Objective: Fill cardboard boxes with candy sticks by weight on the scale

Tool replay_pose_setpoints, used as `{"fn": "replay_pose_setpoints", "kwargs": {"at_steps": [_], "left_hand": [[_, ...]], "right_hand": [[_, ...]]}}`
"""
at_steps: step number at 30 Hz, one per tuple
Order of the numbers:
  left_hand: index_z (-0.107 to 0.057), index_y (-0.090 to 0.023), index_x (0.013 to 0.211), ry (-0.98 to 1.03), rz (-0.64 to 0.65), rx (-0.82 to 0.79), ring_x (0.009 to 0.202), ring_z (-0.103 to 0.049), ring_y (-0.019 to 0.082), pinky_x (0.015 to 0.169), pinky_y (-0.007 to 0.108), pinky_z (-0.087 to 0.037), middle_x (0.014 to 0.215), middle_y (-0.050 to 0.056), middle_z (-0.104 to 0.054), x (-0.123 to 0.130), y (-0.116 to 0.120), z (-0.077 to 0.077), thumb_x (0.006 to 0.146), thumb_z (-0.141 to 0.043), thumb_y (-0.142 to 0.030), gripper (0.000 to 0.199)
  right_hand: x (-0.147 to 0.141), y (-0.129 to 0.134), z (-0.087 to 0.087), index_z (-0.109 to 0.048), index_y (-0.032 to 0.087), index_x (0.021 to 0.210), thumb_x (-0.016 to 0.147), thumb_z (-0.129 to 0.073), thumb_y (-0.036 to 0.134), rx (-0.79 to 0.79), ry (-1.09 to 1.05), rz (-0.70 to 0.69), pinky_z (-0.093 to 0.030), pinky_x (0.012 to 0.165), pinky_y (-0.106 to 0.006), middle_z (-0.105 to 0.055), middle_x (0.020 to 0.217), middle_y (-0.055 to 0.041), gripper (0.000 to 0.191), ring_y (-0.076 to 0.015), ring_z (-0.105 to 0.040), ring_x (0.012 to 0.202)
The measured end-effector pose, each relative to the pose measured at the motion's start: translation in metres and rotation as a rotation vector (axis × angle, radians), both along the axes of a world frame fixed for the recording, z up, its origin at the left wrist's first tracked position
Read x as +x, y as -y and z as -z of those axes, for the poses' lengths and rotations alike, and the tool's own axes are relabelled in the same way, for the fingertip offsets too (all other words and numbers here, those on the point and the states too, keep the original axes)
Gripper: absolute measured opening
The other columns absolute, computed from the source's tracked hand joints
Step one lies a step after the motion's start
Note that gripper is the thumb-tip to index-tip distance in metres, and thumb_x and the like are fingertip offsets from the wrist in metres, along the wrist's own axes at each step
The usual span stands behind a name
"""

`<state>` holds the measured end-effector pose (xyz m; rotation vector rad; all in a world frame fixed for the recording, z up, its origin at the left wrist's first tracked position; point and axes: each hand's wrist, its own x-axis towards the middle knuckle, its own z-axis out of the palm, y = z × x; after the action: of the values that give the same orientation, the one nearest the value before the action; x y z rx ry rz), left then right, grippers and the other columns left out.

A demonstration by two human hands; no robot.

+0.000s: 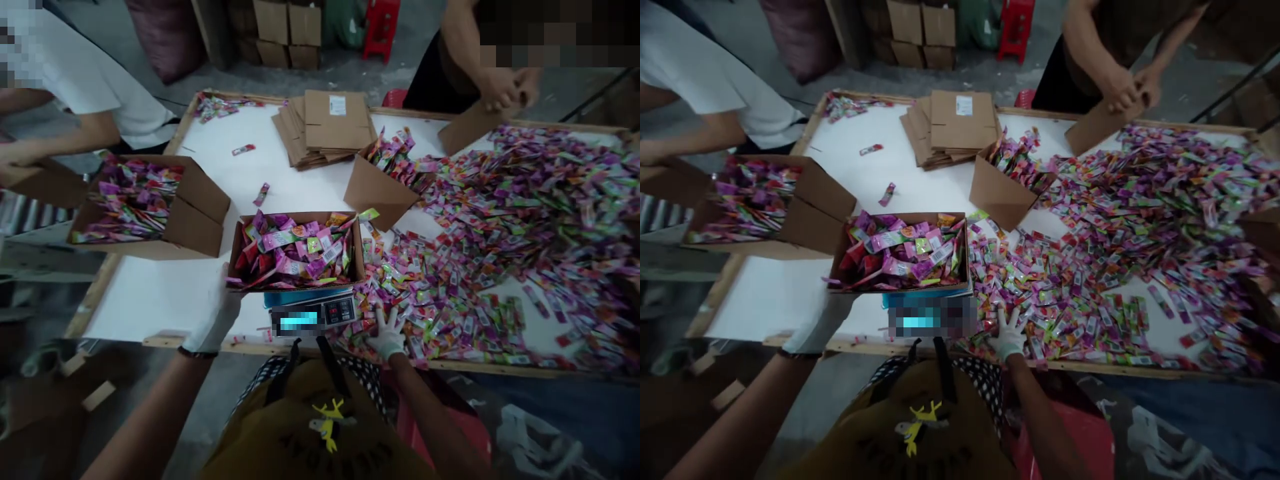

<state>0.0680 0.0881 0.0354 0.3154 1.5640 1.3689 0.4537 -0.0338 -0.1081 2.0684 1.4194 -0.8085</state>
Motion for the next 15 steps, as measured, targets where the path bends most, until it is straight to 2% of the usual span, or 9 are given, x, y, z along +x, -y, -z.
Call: {"fn": "replay_pose_setpoints", "kwargs": {"at_steps": [1,3,5,9,12,15], "left_hand": [[-0.066,-0.022,0.128,-0.024,-0.001,-0.034,0.123,-0.066,0.03,0.103,0.047,-0.057,0.122,0.01,-0.075,0.001,0.004,0.001,0.092,-0.066,-0.037,0.04],[-0.066,-0.023,0.125,-0.08,-0.021,-0.12,0.116,-0.067,0.029,0.105,0.051,-0.055,0.122,0.011,-0.074,0.0,0.013,0.002,0.091,-0.061,-0.03,0.036],[-0.066,-0.023,0.113,-0.128,-0.059,-0.19,0.104,-0.069,0.026,0.102,0.049,-0.056,0.111,0.009,-0.075,-0.001,0.023,0.001,0.087,-0.057,-0.025,0.027],[-0.061,-0.021,0.089,-0.124,-0.088,-0.244,0.089,-0.071,0.022,0.083,0.036,-0.058,0.09,0.004,-0.071,-0.001,0.042,-0.001,0.083,-0.056,-0.027,0.01],[-0.06,-0.02,0.083,-0.082,-0.117,-0.266,0.085,-0.071,0.021,0.077,0.033,-0.057,0.088,0.004,-0.07,-0.004,0.05,0.003,0.089,-0.055,-0.03,0.012],[-0.064,-0.02,0.085,-0.015,-0.106,-0.296,0.084,-0.071,0.021,0.076,0.034,-0.057,0.087,0.004,-0.072,-0.014,0.052,0.016,0.093,-0.054,-0.034,0.02]], "right_hand": [[0.007,-0.011,0.003,-0.018,0.037,0.173,0.077,-0.083,0.049,0.007,0.005,-0.011,-0.046,0.107,-0.063,0.0,0.18,-0.0197,0.116,-0.054,-0.013,0.161],[0.027,-0.039,0.004,-0.023,0.037,0.171,0.074,-0.085,0.043,0.06,-0.017,-0.024,-0.044,0.108,-0.065,-0.003,0.179,-0.0193,0.115,-0.0555,-0.018,0.159],[0.051,-0.071,0.0,-0.034,0.035,0.168,0.078,-0.08,0.034,0.146,-0.065,-0.023,-0.045,0.109,-0.064,-0.012,0.178,-0.0197,0.101,-0.0527,-0.031,0.154],[0.094,-0.131,-0.016,-0.057,0.025,0.155,0.079,-0.067,0.013,0.235,-0.188,-0.003,-0.049,0.111,-0.046,-0.039,0.164,-0.0198,0.077,-0.0363,-0.057,0.137],[0.115,-0.164,-0.044,-0.068,0.016,0.142,0.078,-0.065,0.009,0.336,-0.274,0.025,-0.049,0.11,-0.036,-0.058,0.147,-0.0191,0.064,-0.0299,-0.064,0.129],[0.131,-0.183,-0.089,-0.078,0.012,0.114,0.077,-0.069,0.013,0.424,-0.352,0.061,-0.058,0.095,-0.034,-0.076,0.107,-0.0119,0.039,-0.0275,-0.072,0.105]]}}
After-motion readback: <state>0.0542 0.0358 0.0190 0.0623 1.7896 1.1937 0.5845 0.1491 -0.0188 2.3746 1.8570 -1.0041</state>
